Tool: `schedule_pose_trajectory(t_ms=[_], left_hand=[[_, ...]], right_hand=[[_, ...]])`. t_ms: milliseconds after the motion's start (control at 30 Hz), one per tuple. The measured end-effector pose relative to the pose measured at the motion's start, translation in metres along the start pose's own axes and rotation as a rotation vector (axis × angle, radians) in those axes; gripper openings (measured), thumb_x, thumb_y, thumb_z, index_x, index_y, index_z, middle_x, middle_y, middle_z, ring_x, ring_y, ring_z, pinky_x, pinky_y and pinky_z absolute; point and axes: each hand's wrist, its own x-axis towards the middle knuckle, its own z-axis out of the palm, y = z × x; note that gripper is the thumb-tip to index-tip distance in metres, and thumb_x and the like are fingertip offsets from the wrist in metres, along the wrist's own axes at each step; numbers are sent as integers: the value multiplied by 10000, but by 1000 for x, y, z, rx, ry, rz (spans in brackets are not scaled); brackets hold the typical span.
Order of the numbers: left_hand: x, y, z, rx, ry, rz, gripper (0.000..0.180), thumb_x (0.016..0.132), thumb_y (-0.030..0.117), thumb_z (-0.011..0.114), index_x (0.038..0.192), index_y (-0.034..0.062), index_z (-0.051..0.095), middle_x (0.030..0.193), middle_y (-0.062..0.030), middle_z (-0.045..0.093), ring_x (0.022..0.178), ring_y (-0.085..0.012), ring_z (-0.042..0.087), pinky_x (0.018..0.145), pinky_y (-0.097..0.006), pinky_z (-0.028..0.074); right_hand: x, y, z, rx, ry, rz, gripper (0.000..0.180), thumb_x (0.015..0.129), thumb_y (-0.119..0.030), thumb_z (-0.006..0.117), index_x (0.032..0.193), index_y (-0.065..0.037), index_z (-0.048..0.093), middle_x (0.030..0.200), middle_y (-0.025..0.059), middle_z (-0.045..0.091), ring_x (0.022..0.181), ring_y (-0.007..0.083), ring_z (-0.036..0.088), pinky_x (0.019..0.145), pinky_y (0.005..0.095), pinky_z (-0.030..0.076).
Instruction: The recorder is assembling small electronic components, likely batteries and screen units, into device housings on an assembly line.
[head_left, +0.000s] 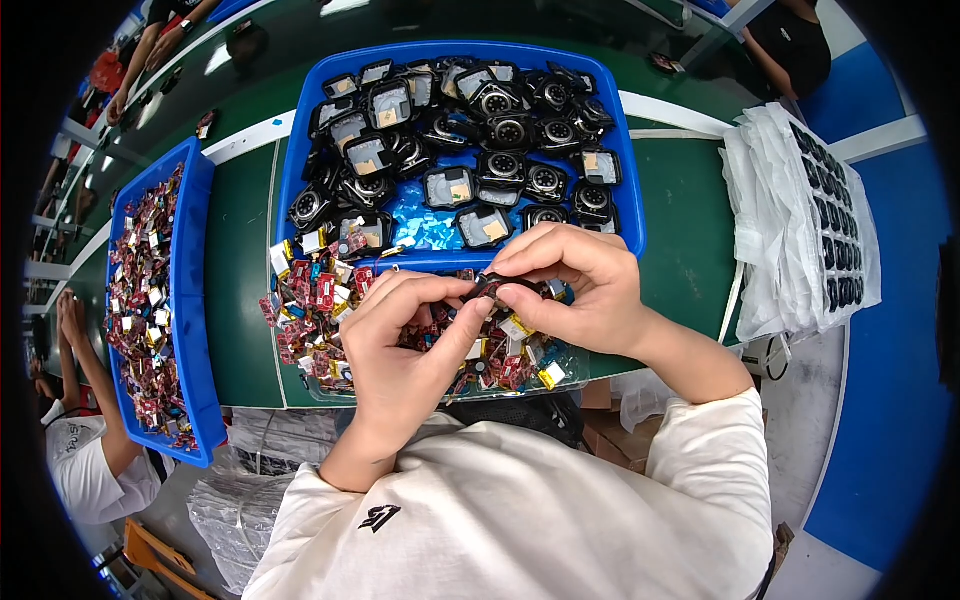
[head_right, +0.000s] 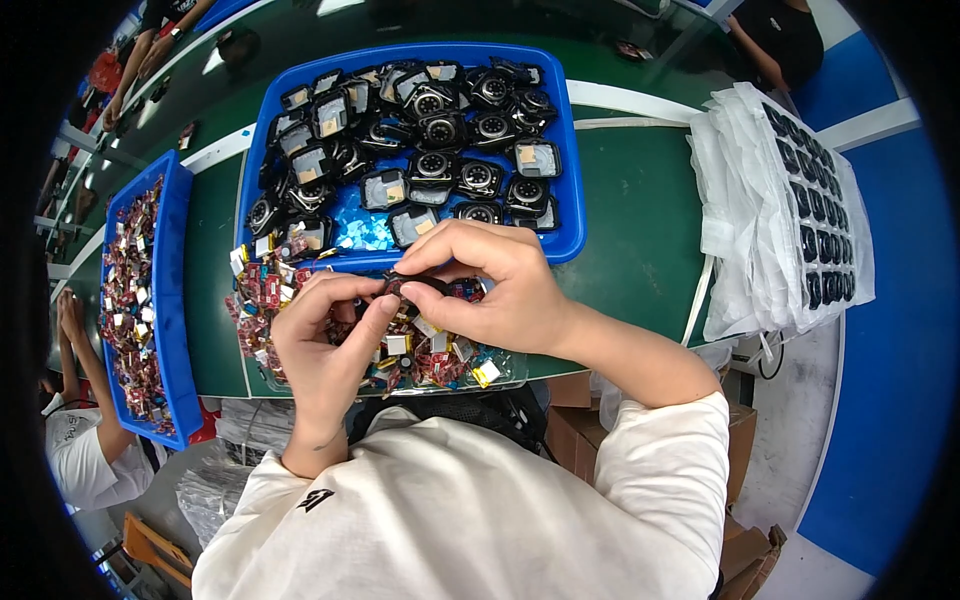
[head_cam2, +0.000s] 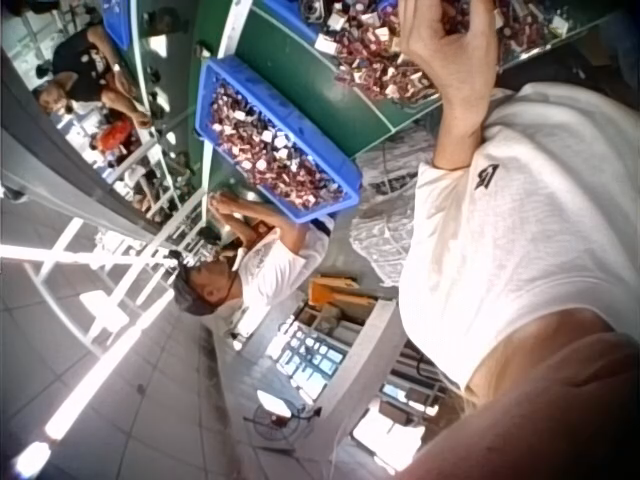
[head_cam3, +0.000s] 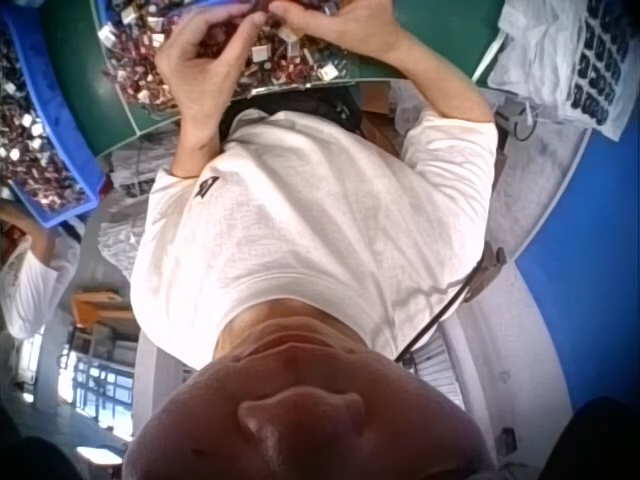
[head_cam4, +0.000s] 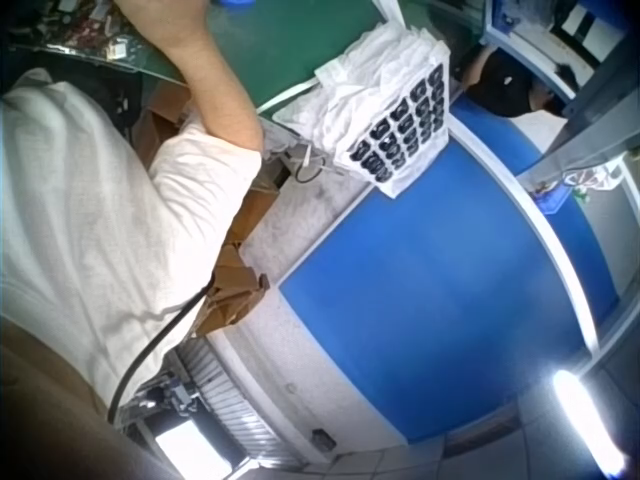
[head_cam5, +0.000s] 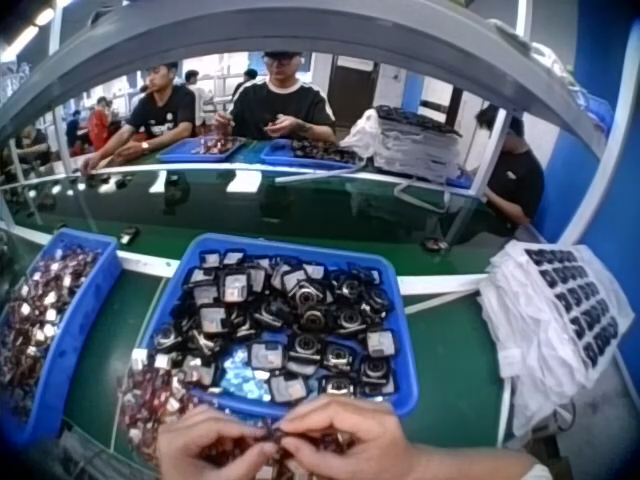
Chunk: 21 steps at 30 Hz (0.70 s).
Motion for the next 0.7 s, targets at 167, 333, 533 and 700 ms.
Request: schedule_pose_trajectory(t_ms=[167,333,533,700], left_hand=[[-1,-1,0,-74,-27,-100,151,685,33,780,811,33,698,725,-13,649,604,-79,495,529,-207,383],[1,0,-6,-80,-70,54,218,693,11,757,904,20,703,767,-37,657,614,-92,507,563,-216,403],[-3,-4,-7,-241,-97,-96,280,708,-20,721,985,15,700,807,-52,665,654,-100,524,611,-222,426],[-1,-1,-7,-230,-122,-33,316,694,-17,741,1004,20,694,828,-47,666,673,-95,520,621,-219,430]], right_hand=[[0,-1,-2,53,-33,50,177,777,9,704,942,24,642,944,103,648,866,133,645,715,252,573],[-1,-1,3,189,22,193,174,800,-2,694,962,21,634,942,80,635,875,116,626,742,246,567],[0,-6,1,316,65,244,161,828,6,665,979,47,625,977,95,616,895,124,618,763,244,562],[1,-6,0,257,39,238,185,839,0,653,1020,35,640,990,95,617,909,125,617,774,247,562]])
